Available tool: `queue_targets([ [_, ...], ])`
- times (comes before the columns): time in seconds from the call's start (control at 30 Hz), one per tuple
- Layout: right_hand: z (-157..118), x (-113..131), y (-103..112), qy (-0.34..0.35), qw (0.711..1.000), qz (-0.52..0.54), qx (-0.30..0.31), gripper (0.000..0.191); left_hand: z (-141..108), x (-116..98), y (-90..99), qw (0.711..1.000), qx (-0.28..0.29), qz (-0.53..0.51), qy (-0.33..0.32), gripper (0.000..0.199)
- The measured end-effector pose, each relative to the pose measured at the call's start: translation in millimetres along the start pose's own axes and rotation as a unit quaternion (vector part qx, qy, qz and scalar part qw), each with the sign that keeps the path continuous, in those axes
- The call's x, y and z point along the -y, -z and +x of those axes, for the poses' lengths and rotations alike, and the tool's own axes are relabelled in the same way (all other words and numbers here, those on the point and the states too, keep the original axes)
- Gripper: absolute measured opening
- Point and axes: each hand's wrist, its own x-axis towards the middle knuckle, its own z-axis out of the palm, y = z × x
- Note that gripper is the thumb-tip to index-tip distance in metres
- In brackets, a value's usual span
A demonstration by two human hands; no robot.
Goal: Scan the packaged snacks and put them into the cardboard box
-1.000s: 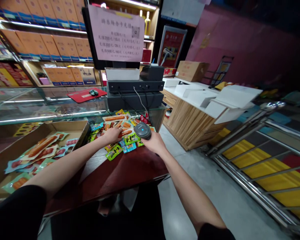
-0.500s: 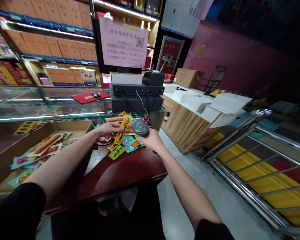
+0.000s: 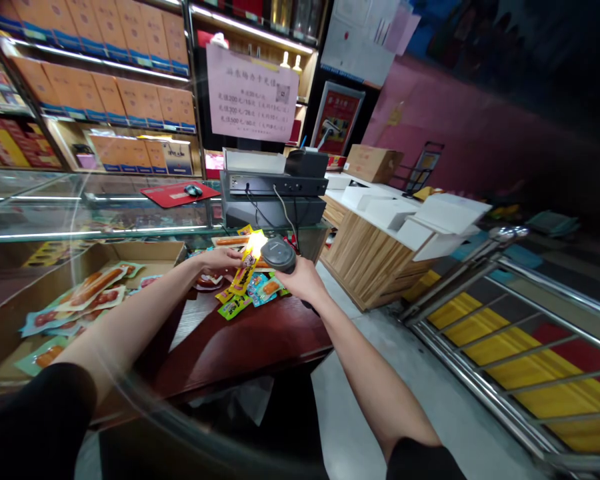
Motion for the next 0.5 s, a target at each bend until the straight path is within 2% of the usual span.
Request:
queue_targets([
  [0.27,-1.5,-1.9,-1.8,-0.001,1.0,0.009,-0.006,0.033,1.6,4.8,2.1,1.0,0.014,-0.023,0.004,0.036],
  [0.5,-3.1,5.1,2.6,0.005,1.0,0.025,-0.001,0.032,-0.8,-7.1,6.6,0.999,-0.034,-0.007,-0.008,0.045],
])
